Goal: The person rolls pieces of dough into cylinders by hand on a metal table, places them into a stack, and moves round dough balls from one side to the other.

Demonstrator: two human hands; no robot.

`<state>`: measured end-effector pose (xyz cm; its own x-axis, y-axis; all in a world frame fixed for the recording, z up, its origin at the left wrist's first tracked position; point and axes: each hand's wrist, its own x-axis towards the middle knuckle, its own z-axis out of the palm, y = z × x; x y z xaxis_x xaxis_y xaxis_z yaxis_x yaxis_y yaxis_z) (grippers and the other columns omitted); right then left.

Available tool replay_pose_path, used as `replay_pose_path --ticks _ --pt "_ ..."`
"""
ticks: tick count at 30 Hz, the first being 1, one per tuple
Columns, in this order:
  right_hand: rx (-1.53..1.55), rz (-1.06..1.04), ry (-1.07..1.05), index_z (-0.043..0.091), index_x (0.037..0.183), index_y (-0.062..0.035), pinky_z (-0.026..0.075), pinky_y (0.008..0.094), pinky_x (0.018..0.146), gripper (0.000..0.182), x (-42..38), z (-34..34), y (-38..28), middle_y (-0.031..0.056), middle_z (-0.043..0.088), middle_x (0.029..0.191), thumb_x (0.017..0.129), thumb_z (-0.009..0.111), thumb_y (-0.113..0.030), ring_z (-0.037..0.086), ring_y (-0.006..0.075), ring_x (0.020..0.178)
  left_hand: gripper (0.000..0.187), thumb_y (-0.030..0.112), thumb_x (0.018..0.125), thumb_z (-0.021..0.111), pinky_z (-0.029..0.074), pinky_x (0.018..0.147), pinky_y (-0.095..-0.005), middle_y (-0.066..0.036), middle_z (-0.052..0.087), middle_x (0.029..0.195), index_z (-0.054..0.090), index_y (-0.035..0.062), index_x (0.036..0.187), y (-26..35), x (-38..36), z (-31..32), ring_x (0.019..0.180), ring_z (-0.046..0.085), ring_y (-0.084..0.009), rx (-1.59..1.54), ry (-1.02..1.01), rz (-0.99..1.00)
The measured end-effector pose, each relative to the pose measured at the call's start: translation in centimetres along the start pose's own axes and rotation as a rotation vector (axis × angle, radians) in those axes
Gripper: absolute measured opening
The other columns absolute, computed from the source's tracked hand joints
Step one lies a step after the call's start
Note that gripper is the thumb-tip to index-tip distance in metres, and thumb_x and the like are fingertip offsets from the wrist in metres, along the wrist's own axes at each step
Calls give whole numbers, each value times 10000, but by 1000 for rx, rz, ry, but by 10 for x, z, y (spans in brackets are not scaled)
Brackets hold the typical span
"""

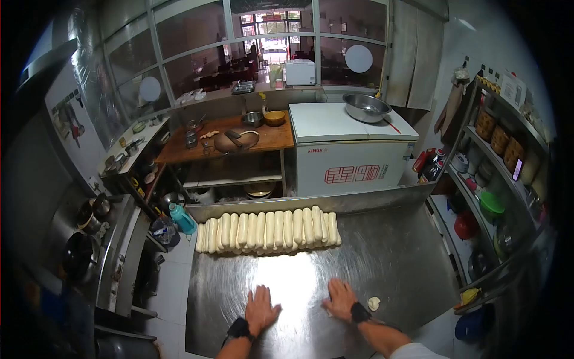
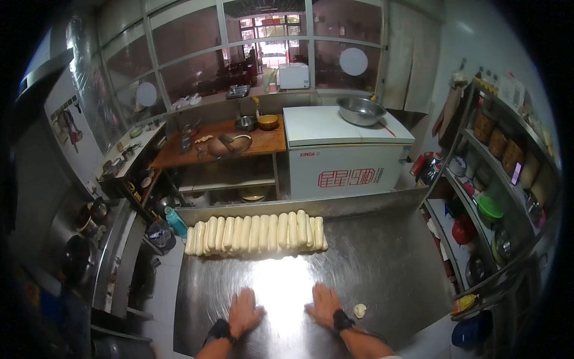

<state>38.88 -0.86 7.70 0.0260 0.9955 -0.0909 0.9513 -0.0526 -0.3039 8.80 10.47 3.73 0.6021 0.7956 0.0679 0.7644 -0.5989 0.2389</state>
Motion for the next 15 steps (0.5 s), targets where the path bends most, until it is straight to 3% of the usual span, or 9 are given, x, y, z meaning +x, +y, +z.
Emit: replay_pose_path --ticks 1,3,5,6,8,9,10,12,15 --pt "-8 -70 -33 398 1445 85 233 528 1201 756 -25 7 2 273 389 1526 935 578 -443 346 377 1450 881 579 874 619 209 1185 -583 -333 447 1432 451 -113 1393 12 -31 -3 1394 358 -467 -5 -47 98" --pt "-10 -196 -48 418 1439 73 239 540 1196 759 -107 32 3 277 415 1506 926 595 -456 385 395 1424 865 582 818 686 243 1155 -606 -319 487 1340 501 -100 1317 36 -105 -6 1310 407 -492 -71 -71 93" --pt "-9 -254 -27 427 1438 67 243 546 1193 758 -143 42 3 276 427 1497 922 602 -460 403 405 1411 1058 562 811 688 76 1209 -644 -388 245 1557 305 -176 1465 65 -176 10 1482 122 -548 -131 -191 -68" --pt "-2 -244 -45 427 1436 69 244 549 1191 761 -147 45 6 275 423 1500 921 600 -464 391 410 1416 1058 562 811 688 76 1209 -644 -388 245 1557 305 -176 1465 65 -159 6 1482 122 -548 -134 -188 -72" --pt "-48 -193 -107 405 1451 74 220 547 1202 771 -129 44 6 277 393 1525 936 572 -474 338 406 1449 820 593 780 719 274 1124 -620 -311 500 1269 552 -80 1216 56 -103 -13 1249 431 -503 -39 -144 -24" --pt "-111 -157 -143 382 1467 78 195 542 1214 778 -85 36 6 281 365 1546 952 547 -481 297 398 1476 771 589 796 705 288 1112 -613 -344 496 1275 583 -73 1171 44 -74 -4 1270 419 -501 -47 -81 -8" --pt "-89 -104 -50 376 1471 79 183 547 1217 784 -50 36 7 283 353 1553 954 541 -486 286 397 1481 756 591 831 664 268 1129 -603 -359 501 1288 597 -79 1172 32 -40 8 1296 404 -501 56 46 15" --pt "-31 -13 103 369 1478 79 164 554 1220 792 13 33 17 273 342 1566 958 525 -498 268 393 1489 809 632 891 550 198 1172 -590 -376 461 1393 572 -83 1269 26 32 -28 1384 342 -499 54 -146 -102" --pt "-26 -17 95 386 1468 74 175 557 1212 783 6 31 7 253 359 1561 947 540 -491 283 387 1479 894 604 891 571 224 1159 -599 -372 467 1354 439 -130 1384 26 29 -16 1315 397 -498 187 81 5"
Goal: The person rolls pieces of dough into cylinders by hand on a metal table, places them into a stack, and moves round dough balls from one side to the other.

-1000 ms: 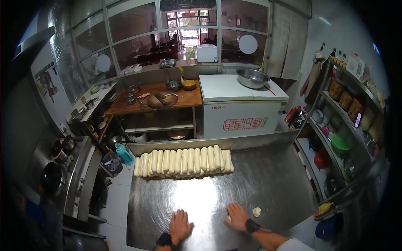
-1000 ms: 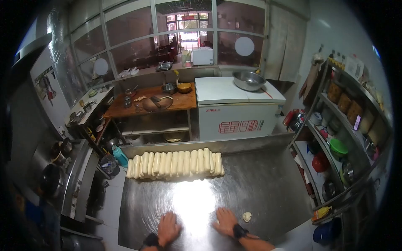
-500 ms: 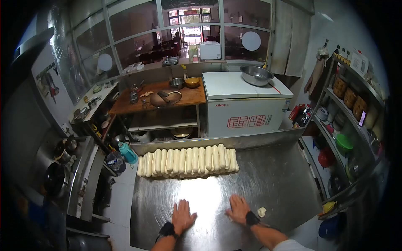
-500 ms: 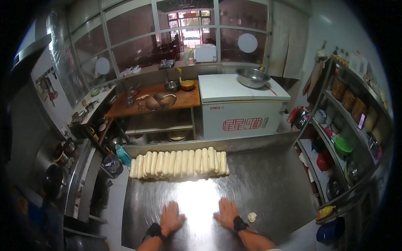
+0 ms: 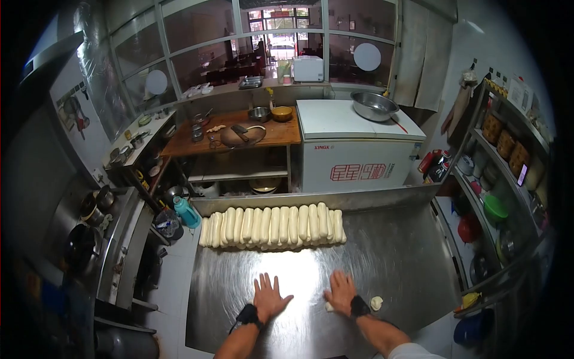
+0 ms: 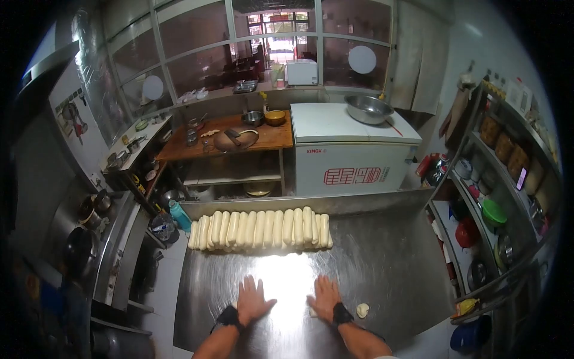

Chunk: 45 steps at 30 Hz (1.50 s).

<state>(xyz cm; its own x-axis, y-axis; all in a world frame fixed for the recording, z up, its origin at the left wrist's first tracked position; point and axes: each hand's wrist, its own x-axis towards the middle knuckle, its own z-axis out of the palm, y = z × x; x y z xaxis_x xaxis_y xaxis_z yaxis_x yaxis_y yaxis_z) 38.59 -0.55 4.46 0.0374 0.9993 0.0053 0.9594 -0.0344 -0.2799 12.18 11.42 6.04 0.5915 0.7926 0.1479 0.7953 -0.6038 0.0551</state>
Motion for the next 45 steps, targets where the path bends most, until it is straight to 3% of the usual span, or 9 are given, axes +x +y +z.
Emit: replay_pose_path --ticks 5,7,9,13,17,22,28,36,45 --pt "-102 -146 -250 379 1516 -12 117 630 1215 782 -156 23 -22 221 334 1585 909 593 -455 210 457 1496 999 703 874 545 214 1159 -636 -402 414 1402 433 -149 1383 44 -155 -6 1362 339 -558 -52 -216 139" --pt "-73 -130 -260 401 1486 14 167 605 1199 787 -132 7 -25 225 381 1552 910 585 -489 277 422 1472 980 539 825 681 49 1201 -665 -394 233 1559 356 -109 1484 57 -172 -14 1486 82 -558 -425 -217 -16" --pt "-96 -98 -227 422 1455 41 202 574 1190 783 -95 -5 -29 236 412 1525 923 571 -513 326 399 1452 987 692 886 539 186 1172 -639 -400 424 1387 424 -145 1396 32 -94 4 1360 327 -583 -163 -226 62" --pt "-92 149 98 413 1472 32 160 585 1200 757 15 10 -6 236 347 1571 964 507 -522 262 402 1485 893 651 963 409 22 1184 -674 -287 269 1603 339 -35 1532 2 27 6 1495 126 -516 -1 -158 -124" --pt "-207 -116 -116 451 1494 -99 189 602 1190 707 -55 0 -24 166 397 1566 948 531 -542 306 393 1470 812 660 939 442 27 1134 -755 -239 311 1600 395 121 1545 14 -42 -10 1444 143 -613 -144 -277 -16" --pt "-64 -92 -320 358 1530 -24 109 634 1216 813 -171 12 -47 232 305 1596 905 599 -485 199 452 1501 848 529 818 688 66 1194 -678 -408 237 1542 462 63 1489 34 -163 -37 1469 101 -586 -260 -301 101" --pt "-93 109 74 437 1491 -81 203 602 1181 699 -13 10 -6 170 373 1578 946 550 -503 313 377 1462 848 612 944 466 42 1203 -640 -297 283 1594 359 21 1542 -44 13 45 1489 179 -512 -19 -44 -101" --pt "-126 -31 -252 393 1512 -56 154 597 1208 761 -167 4 -47 196 342 1581 925 575 -505 239 426 1484 861 514 823 687 105 1183 -686 -391 212 1556 432 38 1492 9 -189 -43 1457 130 -592 -238 -306 36" --pt "-42 110 19 434 1488 -38 163 621 1191 706 -45 -7 -6 215 367 1564 962 526 -500 281 399 1476 771 484 966 499 76 1208 -624 -325 307 1570 365 -40 1515 -65 -31 1 1471 156 -564 -63 -58 -78"
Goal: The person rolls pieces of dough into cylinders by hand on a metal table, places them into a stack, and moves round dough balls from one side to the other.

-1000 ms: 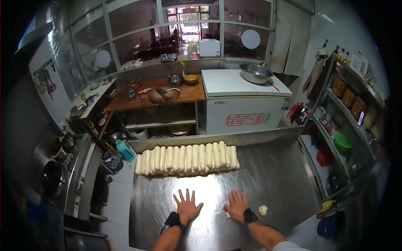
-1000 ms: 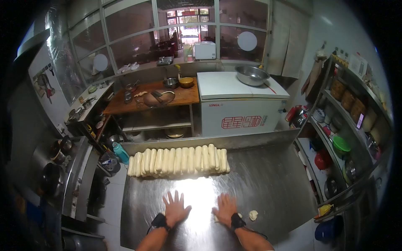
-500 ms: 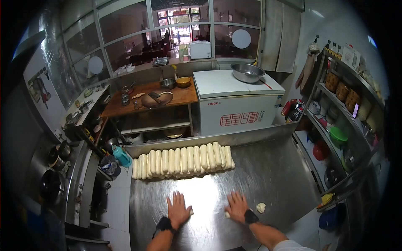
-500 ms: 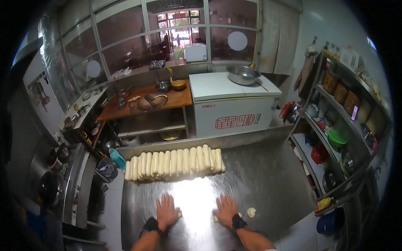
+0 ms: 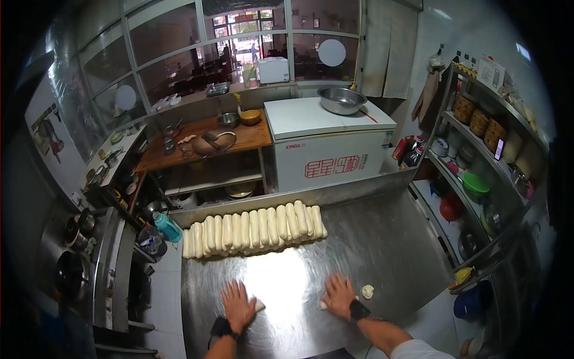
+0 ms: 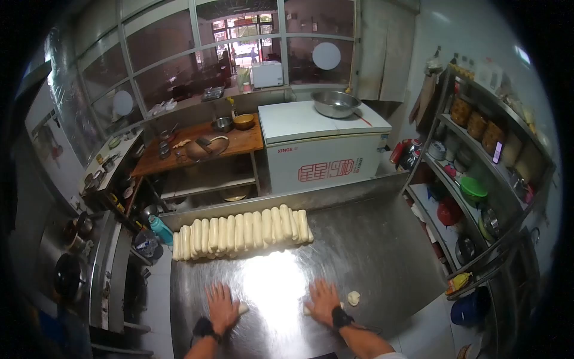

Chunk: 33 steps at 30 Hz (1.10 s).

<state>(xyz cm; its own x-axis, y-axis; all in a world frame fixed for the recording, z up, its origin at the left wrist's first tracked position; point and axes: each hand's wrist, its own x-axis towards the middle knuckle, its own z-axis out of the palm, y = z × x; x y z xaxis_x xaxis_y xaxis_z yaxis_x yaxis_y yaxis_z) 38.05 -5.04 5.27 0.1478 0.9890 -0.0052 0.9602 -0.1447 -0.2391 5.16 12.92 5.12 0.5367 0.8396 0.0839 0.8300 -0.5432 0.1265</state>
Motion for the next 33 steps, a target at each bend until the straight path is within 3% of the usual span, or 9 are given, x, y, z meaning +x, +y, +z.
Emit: replay_pose_path --ticks 4,6,14,21,23,25,27,30,33 --pt "-84 -117 -183 447 1478 -41 129 661 1184 737 -105 -10 -21 227 383 1543 941 549 -535 289 412 1465 952 503 828 701 97 1163 -721 -320 206 1597 288 71 1570 40 -148 -11 1479 76 -574 -69 -222 63" --pt "-71 -135 -205 468 1464 -47 155 649 1180 746 -137 -13 -31 214 428 1509 910 599 -529 308 433 1444 881 535 860 642 106 1177 -686 -337 261 1569 366 24 1522 51 -167 -22 1460 138 -580 -53 -296 48" --pt "84 -222 -61 528 1373 -60 376 476 1053 686 -41 -25 11 172 547 1339 825 779 -385 506 323 1257 781 549 976 475 60 1176 -687 -306 248 1600 341 44 1556 -8 18 -15 1480 110 -559 12 -90 -321" --pt "121 -273 -265 634 1187 -69 489 479 851 428 -26 -13 34 145 628 1119 871 745 -335 611 335 1030 810 576 943 516 50 1177 -686 -272 299 1585 389 23 1521 66 -100 -28 1479 125 -545 -86 -282 -193" --pt "500 -13 -223 654 1095 -38 505 492 813 320 2 -6 43 200 647 1058 930 670 -312 626 383 975 844 613 925 530 45 1179 -680 -289 301 1574 394 31 1520 75 -126 -20 1472 138 -551 9 -284 -79" --pt "618 64 135 646 1063 -8 506 497 810 322 60 -28 47 251 651 1022 962 611 -312 621 425 939 829 624 939 512 69 1174 -681 -300 303 1563 396 45 1520 59 -99 -15 1460 158 -560 27 -295 -96" --pt "648 265 399 634 1030 9 511 522 788 361 136 -26 71 277 666 973 954 623 -344 649 453 911 818 620 934 527 100 1163 -683 -295 304 1562 409 54 1512 43 -53 -13 1458 185 -544 -50 -233 -305" --pt "631 287 493 614 1095 29 514 523 807 396 222 -66 78 289 675 962 942 643 -335 653 462 914 781 575 920 569 127 1157 -678 -301 322 1549 433 61 1492 32 -20 -10 1453 221 -523 -170 -107 -584" --pt "515 307 374 626 1096 35 515 505 838 427 278 -74 69 255 673 996 929 653 -357 656 421 958 708 499 937 577 164 1152 -659 -304 369 1516 451 55 1473 39 -51 14 1441 265 -498 20 -85 -425"
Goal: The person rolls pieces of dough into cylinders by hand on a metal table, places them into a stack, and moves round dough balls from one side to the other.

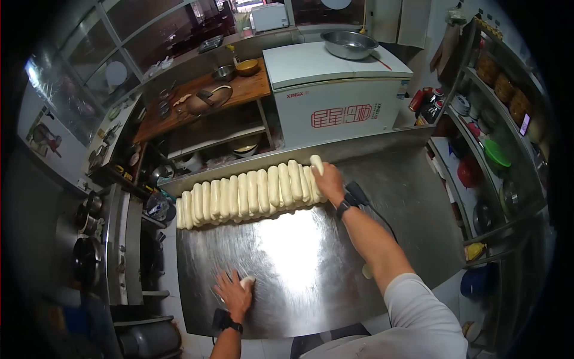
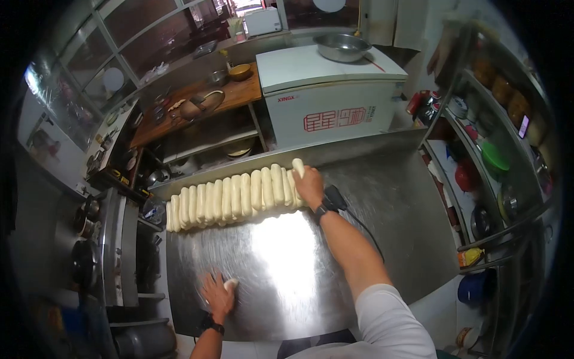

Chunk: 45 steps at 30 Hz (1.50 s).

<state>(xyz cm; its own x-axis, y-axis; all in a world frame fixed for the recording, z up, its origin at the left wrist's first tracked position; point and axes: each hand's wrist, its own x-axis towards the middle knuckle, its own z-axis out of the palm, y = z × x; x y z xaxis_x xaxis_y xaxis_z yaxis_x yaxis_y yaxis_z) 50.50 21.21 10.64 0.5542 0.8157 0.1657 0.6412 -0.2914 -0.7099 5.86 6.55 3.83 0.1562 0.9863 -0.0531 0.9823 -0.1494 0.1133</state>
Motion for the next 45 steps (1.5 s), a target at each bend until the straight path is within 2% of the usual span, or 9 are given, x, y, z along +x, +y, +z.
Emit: replay_pose_path --ticks 7,12,15,20,22,30,37,39,45 --pt "-134 -250 -97 617 1189 29 505 476 897 418 -53 -3 -4 207 606 1208 884 699 -245 596 382 1066 424 337 992 562 336 1015 -582 -247 573 1254 550 35 1288 18 -35 -10 1239 473 -442 -73 -180 65" --pt "557 -136 -734 477 1408 24 560 385 748 588 -172 -18 -14 219 666 1167 928 712 -221 699 284 869 316 189 1043 473 467 910 -408 -176 559 1144 487 -10 1288 126 11 -42 1095 551 -264 -969 -13 -180" --pt "457 -227 -577 499 1375 27 553 365 746 504 -180 -35 -39 215 687 1015 976 626 -252 695 275 842 497 133 1040 476 419 1070 -366 -179 498 1367 353 -19 1497 220 26 -73 1284 499 -267 -1534 -99 85" --pt "378 -105 -248 602 1059 19 538 447 710 362 -87 -66 -37 226 666 806 977 589 -334 678 397 780 678 123 963 615 383 1121 -393 -196 455 1457 283 -48 1528 246 4 -106 1332 470 -285 -1008 60 403" --pt "369 -129 -138 598 988 24 520 494 744 374 -39 -52 -32 265 656 829 973 584 -349 668 436 819 690 150 943 663 358 1145 -425 -259 424 1494 328 -17 1523 239 -27 -100 1375 446 -371 -1095 -202 304" --pt "-71 -79 -254 657 1132 39 509 494 926 485 28 14 -13 300 639 1136 935 635 -403 618 458 1077 555 115 934 672 451 1065 -387 -223 496 1446 473 -19 1434 150 -137 -3 1321 513 -311 -1008 -278 -29" --pt "88 -124 -181 709 981 7 534 450 734 344 -102 -130 77 226 686 844 919 651 -326 697 388 842 415 37 949 627 472 1040 -361 -178 640 1274 556 -40 1351 91 -180 -33 1187 613 -260 -1173 -236 -371" --pt "-147 93 -370 723 1009 10 540 435 740 349 -156 -164 117 222 699 847 907 669 -319 693 381 817 404 39 958 618 474 1031 -348 -177 645 1269 562 -33 1351 80 -185 -34 1176 618 -248 -1125 -216 -459" --pt "-283 136 -420 620 1316 -42 505 434 933 607 -280 -151 127 194 629 1192 827 768 -371 620 367 1098 395 69 963 631 485 1010 -334 -167 659 1242 575 -18 1345 71 -170 -27 1147 628 -224 -1265 -262 -404"
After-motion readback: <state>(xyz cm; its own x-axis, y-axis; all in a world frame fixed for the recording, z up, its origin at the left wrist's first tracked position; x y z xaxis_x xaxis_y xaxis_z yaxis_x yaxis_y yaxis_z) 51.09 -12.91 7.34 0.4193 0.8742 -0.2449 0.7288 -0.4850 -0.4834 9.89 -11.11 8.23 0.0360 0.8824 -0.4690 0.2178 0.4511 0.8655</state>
